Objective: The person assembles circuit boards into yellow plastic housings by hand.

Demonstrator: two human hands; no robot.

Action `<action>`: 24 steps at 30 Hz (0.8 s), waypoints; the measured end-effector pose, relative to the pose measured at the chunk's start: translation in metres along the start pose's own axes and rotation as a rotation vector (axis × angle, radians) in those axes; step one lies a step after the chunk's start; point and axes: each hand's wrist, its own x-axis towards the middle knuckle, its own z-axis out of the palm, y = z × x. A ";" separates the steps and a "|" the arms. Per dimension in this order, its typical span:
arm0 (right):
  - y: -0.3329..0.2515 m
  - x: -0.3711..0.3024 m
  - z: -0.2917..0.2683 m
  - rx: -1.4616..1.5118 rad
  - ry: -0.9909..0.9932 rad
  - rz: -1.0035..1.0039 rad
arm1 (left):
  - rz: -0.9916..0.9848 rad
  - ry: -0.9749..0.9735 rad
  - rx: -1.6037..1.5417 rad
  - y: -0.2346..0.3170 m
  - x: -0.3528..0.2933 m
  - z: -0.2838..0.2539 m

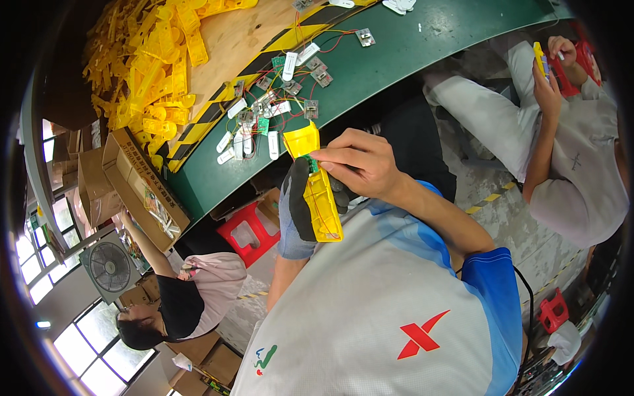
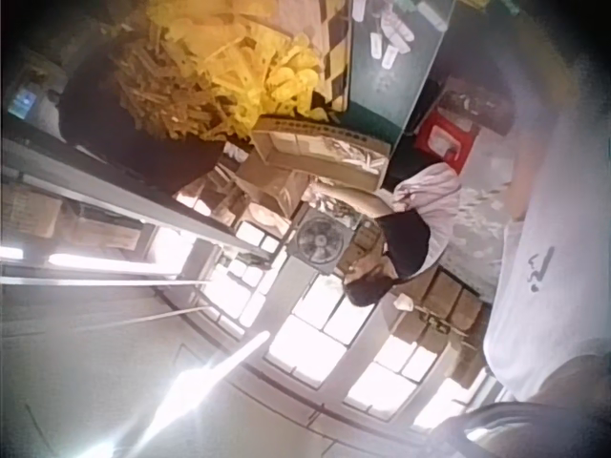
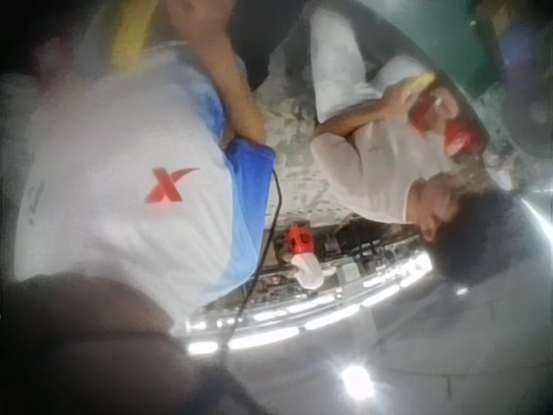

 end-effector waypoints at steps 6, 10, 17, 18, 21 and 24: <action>-0.005 -0.001 -0.005 0.165 -0.031 0.131 | 0.078 0.002 0.185 -0.003 0.003 -0.002; -0.002 -0.003 -0.009 0.200 -0.140 0.184 | 0.170 -0.018 0.298 -0.006 0.009 -0.007; -0.003 -0.006 -0.011 0.346 -0.202 0.297 | 0.093 -0.003 0.321 0.000 0.003 0.001; -0.002 -0.006 -0.011 0.335 -0.217 0.305 | 0.083 0.007 0.312 0.001 0.002 0.003; 0.000 -0.009 -0.009 0.466 -0.236 0.430 | 0.198 0.002 0.378 -0.004 0.008 -0.004; -0.001 -0.009 -0.004 0.652 -0.134 0.621 | 0.153 -0.009 0.295 -0.002 0.011 -0.003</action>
